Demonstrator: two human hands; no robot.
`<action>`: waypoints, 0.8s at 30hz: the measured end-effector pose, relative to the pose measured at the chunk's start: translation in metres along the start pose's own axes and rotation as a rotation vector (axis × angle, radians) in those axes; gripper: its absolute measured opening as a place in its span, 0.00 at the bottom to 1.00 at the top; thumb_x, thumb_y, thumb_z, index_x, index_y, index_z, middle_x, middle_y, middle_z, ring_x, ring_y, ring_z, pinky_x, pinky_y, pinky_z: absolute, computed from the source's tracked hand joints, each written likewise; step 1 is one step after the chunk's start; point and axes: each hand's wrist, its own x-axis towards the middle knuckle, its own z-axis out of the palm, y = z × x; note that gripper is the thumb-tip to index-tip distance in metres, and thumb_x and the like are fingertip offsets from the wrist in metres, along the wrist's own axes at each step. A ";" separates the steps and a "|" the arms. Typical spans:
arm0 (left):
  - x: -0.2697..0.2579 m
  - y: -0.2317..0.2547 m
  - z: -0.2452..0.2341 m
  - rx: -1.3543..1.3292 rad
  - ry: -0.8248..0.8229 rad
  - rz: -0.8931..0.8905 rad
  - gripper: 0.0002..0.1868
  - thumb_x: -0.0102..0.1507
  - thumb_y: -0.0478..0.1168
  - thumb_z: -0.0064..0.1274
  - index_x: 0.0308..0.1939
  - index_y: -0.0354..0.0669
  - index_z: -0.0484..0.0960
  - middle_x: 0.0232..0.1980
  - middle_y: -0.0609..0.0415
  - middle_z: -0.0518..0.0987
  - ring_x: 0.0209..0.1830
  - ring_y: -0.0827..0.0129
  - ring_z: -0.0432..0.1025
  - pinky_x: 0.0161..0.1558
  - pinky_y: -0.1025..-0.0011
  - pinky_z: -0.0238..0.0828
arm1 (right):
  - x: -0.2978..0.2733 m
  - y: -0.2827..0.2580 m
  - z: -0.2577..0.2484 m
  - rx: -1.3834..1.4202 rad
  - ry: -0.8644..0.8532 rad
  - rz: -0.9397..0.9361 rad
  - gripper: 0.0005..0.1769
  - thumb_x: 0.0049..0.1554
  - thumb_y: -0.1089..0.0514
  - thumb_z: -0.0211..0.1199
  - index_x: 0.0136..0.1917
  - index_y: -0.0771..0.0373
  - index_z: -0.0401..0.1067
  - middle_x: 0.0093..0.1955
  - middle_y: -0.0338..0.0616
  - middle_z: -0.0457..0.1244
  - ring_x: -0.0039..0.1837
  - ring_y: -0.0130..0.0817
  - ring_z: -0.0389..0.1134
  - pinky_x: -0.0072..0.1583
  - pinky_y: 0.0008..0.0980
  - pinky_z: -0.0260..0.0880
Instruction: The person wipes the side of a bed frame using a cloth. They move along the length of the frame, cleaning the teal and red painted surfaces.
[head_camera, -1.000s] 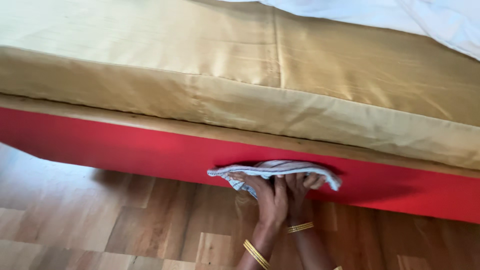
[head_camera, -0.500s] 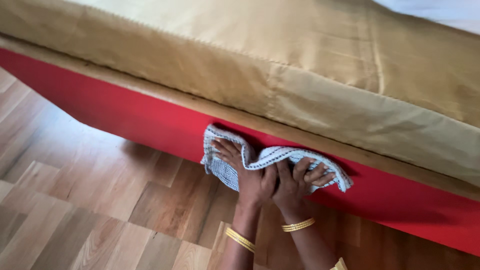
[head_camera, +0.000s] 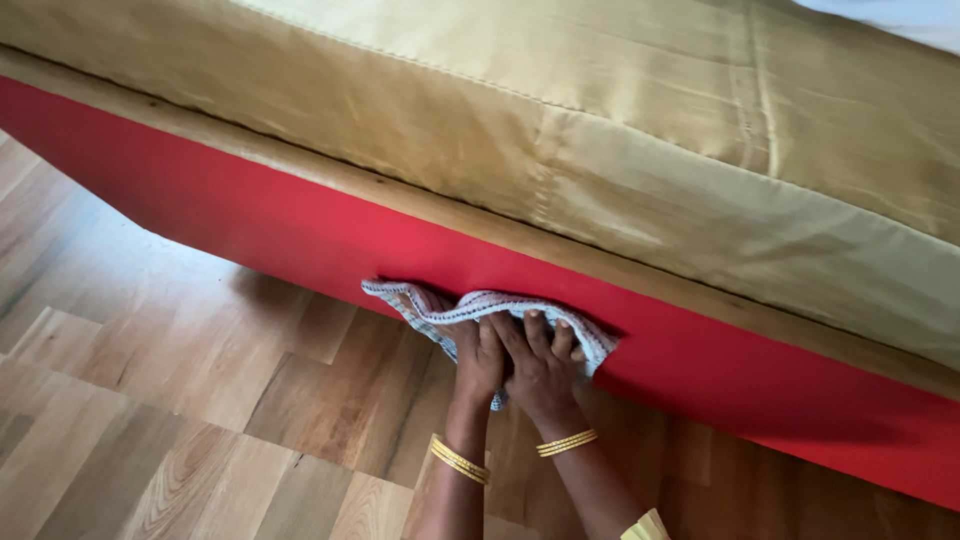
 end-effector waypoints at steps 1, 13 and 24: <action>-0.009 -0.012 0.005 -0.008 -0.020 -0.015 0.38 0.74 0.45 0.37 0.78 0.22 0.41 0.83 0.25 0.32 0.84 0.38 0.29 0.79 0.51 0.21 | -0.007 0.003 -0.001 0.001 -0.051 0.012 0.23 0.62 0.44 0.63 0.70 0.36 0.73 0.83 0.37 0.48 0.84 0.53 0.36 0.74 0.58 0.35; -0.053 0.080 0.051 0.161 -0.330 -0.092 0.48 0.72 0.51 0.36 0.73 0.11 0.28 0.70 0.08 0.12 0.75 0.24 0.05 0.73 0.43 0.02 | -0.068 0.075 -0.035 0.043 -0.170 0.287 0.27 0.62 0.44 0.50 0.71 0.51 0.65 0.80 0.51 0.48 0.83 0.65 0.32 0.74 0.79 0.24; -0.009 0.184 0.008 0.139 -0.302 0.133 0.64 0.62 0.60 0.55 0.75 0.21 0.25 0.75 0.14 0.15 0.76 0.23 0.06 0.71 0.32 0.06 | -0.017 0.085 -0.030 -0.038 0.144 0.460 0.38 0.72 0.40 0.44 0.86 0.57 0.36 0.87 0.65 0.24 0.87 0.66 0.20 0.81 0.73 0.19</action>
